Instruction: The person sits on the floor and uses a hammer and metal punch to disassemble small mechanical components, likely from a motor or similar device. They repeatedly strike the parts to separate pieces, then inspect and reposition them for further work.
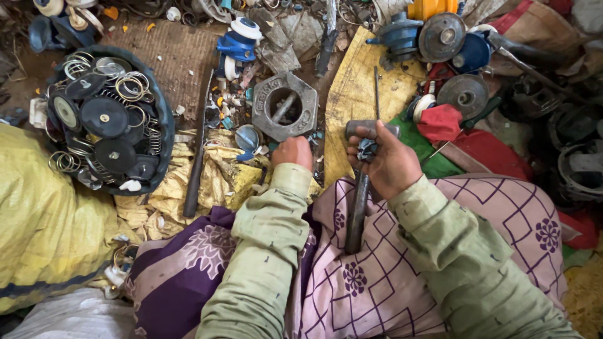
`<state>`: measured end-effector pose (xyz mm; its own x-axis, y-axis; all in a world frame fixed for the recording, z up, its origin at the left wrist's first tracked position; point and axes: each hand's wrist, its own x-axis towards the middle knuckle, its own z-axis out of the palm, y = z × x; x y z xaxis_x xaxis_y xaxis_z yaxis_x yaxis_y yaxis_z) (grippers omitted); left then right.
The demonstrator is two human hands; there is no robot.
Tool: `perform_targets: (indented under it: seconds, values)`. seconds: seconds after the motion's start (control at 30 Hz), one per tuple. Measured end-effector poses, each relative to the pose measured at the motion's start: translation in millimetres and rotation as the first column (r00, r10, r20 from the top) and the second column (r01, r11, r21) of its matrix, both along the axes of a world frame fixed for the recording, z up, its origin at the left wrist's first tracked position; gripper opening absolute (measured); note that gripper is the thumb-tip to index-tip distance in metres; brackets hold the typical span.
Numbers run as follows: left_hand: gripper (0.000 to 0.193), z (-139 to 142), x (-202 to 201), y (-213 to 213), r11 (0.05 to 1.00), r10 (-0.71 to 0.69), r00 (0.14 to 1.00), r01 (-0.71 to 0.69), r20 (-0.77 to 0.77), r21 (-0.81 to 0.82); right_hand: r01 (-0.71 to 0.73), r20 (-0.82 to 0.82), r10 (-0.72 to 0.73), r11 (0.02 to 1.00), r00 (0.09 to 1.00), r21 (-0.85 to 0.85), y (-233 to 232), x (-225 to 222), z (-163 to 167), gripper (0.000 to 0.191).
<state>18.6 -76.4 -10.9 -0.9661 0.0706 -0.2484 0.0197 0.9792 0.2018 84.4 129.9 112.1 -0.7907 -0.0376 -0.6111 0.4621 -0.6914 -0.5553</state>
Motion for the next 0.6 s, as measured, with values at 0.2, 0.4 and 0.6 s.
perform_targets:
  seconds: [0.2,0.4,0.6]
  values:
    - [0.014,61,-1,4,0.995,-0.002,0.998,-0.004,0.056,0.104,0.007,0.006,-0.008,0.999,1.0,0.035,0,1,-3,0.045]
    - [0.015,127,-2,7,0.725,-0.164,0.947,-0.074,0.276,0.685,0.067,0.025,-0.067,0.998,0.997,0.002,-1,-2,-9,0.045]
    - [0.015,74,2,1,0.938,-0.196,0.956,0.117,0.22,0.325,-0.036,0.038,0.037,0.999,0.999,-0.034,-2,-1,-6,0.045]
